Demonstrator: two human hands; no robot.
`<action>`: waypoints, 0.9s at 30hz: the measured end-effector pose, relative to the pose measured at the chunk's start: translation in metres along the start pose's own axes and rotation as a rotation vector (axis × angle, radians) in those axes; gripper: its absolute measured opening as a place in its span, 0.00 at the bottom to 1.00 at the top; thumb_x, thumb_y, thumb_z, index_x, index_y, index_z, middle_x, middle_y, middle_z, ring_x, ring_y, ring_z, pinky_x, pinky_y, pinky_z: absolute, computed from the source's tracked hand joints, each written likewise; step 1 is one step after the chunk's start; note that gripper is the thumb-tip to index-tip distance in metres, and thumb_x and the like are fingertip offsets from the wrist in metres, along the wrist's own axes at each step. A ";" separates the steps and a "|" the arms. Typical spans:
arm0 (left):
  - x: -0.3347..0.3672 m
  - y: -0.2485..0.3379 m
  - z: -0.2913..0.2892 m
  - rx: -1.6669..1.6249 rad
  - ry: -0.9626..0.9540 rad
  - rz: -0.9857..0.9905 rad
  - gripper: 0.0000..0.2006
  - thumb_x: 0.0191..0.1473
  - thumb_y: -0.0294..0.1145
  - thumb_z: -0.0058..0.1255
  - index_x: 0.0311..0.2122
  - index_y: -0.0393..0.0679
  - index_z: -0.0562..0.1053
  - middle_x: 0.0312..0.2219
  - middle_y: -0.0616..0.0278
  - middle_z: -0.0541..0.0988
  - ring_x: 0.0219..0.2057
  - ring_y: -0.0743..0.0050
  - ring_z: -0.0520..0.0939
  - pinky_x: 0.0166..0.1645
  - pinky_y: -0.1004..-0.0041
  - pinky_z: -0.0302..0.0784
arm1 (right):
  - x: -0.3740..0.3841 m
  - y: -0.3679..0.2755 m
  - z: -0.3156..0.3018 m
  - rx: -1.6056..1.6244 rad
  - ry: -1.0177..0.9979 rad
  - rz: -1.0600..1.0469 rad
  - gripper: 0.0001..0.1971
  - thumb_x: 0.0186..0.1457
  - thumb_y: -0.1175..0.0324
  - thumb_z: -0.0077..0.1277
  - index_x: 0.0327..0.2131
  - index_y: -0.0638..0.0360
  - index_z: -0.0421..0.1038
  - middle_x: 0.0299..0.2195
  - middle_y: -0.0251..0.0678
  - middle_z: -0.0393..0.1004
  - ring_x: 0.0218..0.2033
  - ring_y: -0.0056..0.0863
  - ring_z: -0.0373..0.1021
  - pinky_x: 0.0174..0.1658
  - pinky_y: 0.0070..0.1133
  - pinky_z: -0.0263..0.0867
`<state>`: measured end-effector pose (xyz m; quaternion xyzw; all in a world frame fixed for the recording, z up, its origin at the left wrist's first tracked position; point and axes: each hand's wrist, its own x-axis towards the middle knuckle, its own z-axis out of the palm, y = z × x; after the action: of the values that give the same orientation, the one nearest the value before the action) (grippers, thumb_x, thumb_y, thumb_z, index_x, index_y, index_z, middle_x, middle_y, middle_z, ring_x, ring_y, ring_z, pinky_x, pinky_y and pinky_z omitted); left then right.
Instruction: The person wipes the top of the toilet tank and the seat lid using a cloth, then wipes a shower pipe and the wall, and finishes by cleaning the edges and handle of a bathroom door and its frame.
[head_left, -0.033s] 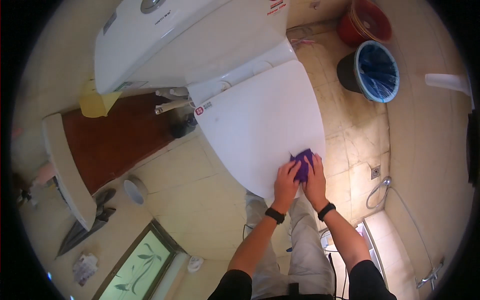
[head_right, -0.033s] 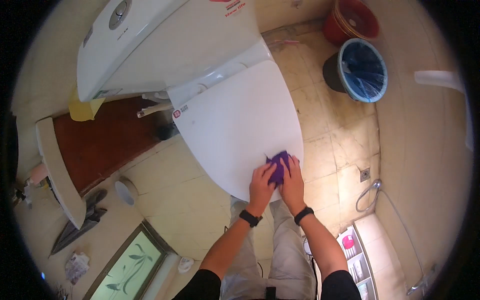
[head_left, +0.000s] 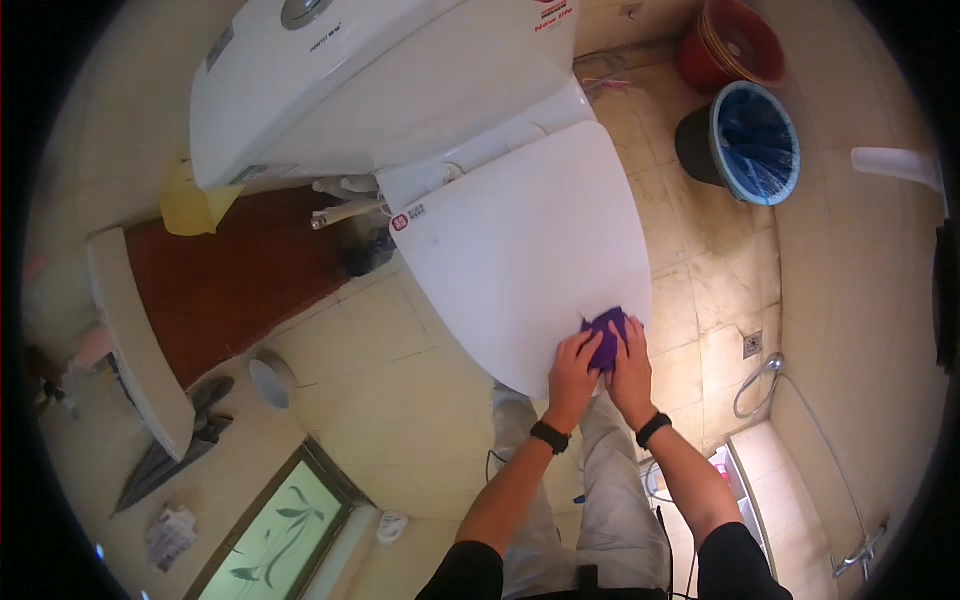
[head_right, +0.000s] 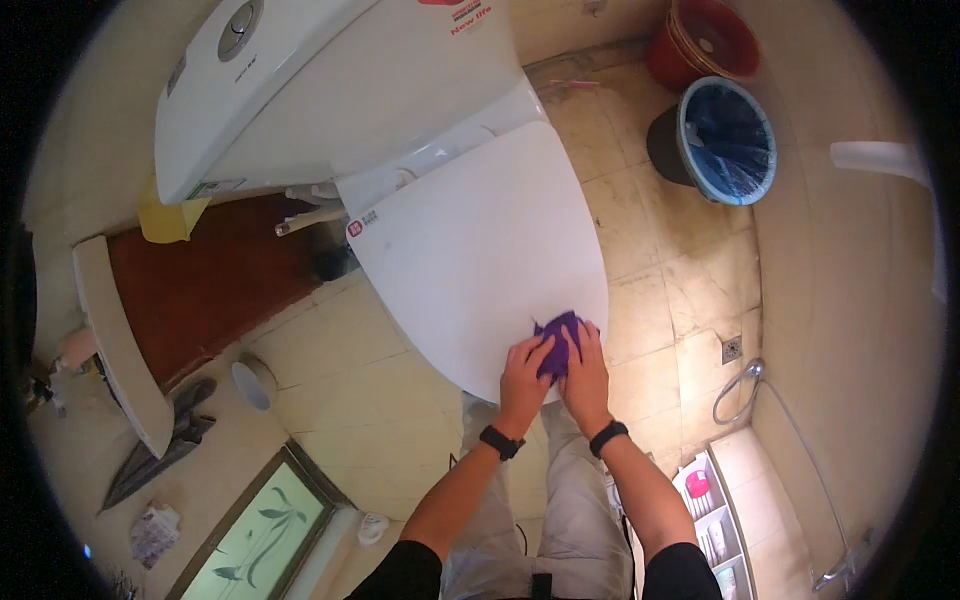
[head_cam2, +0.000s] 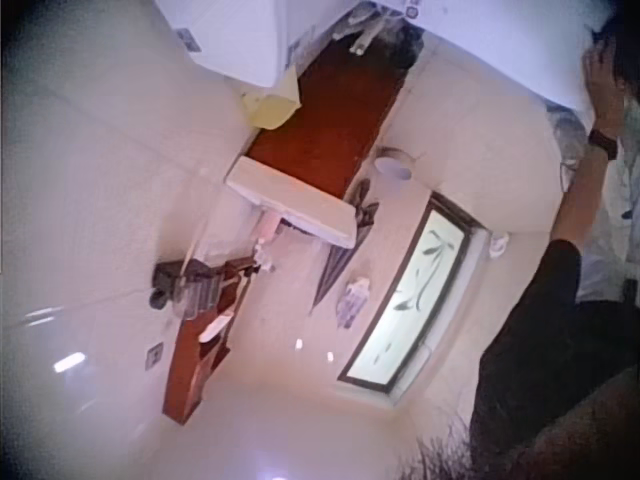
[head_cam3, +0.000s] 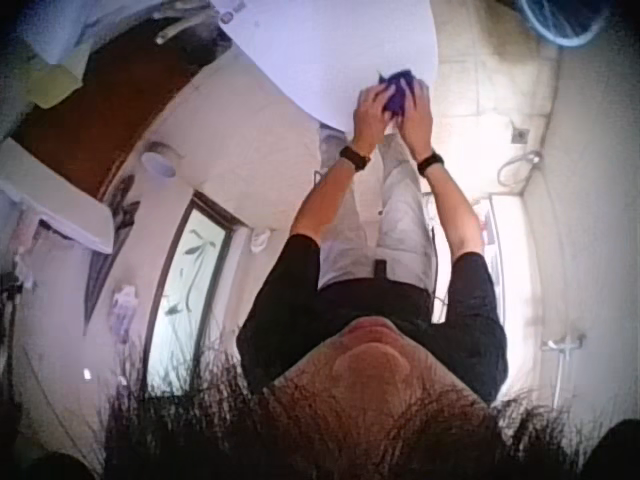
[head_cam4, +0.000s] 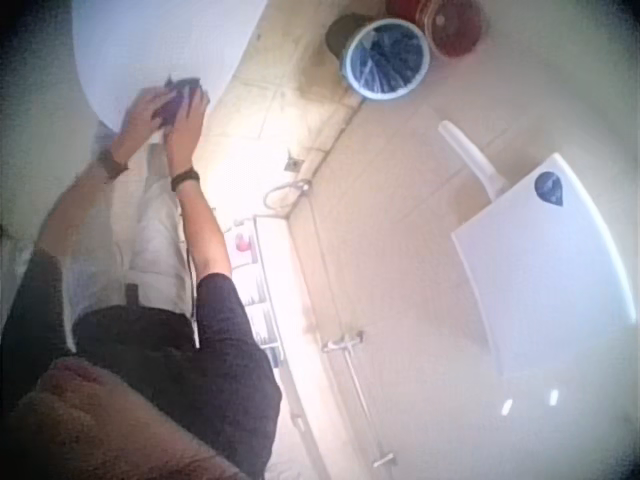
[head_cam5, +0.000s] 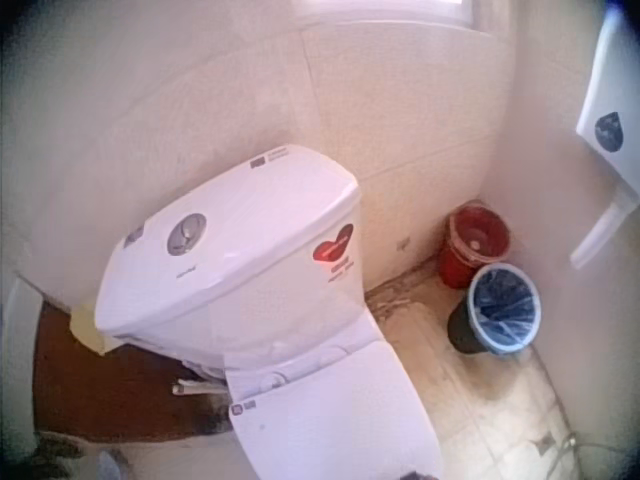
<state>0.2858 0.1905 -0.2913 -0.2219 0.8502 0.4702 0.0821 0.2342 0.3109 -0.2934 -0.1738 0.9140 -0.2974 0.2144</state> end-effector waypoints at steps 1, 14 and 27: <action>-0.010 -0.005 -0.001 0.025 -0.018 -0.007 0.31 0.37 0.17 0.56 0.53 0.46 0.72 0.49 0.58 0.72 0.52 0.54 0.71 0.55 0.64 0.71 | -0.011 -0.004 0.002 0.015 -0.019 0.017 0.36 0.41 0.83 0.49 0.59 0.60 0.60 0.60 0.48 0.58 0.64 0.50 0.51 0.64 0.36 0.54; 0.045 -0.042 -0.102 0.201 0.239 -0.054 0.30 0.39 0.09 0.49 0.53 0.40 0.71 0.52 0.52 0.71 0.56 0.50 0.69 0.60 0.63 0.66 | 0.099 -0.070 0.050 0.134 -0.058 -0.346 0.31 0.45 0.81 0.51 0.56 0.53 0.65 0.58 0.39 0.63 0.62 0.40 0.57 0.59 0.31 0.62; 0.058 -0.002 -0.023 0.045 0.009 0.076 0.32 0.35 0.13 0.54 0.51 0.48 0.73 0.46 0.59 0.73 0.48 0.52 0.71 0.52 0.62 0.71 | 0.059 0.000 -0.008 -0.058 0.010 -0.117 0.38 0.36 0.83 0.54 0.57 0.55 0.63 0.60 0.46 0.59 0.63 0.48 0.53 0.63 0.36 0.55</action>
<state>0.2373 0.1532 -0.3006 -0.1897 0.8688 0.4527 0.0654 0.1802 0.2885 -0.3040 -0.2316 0.9116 -0.2836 0.1868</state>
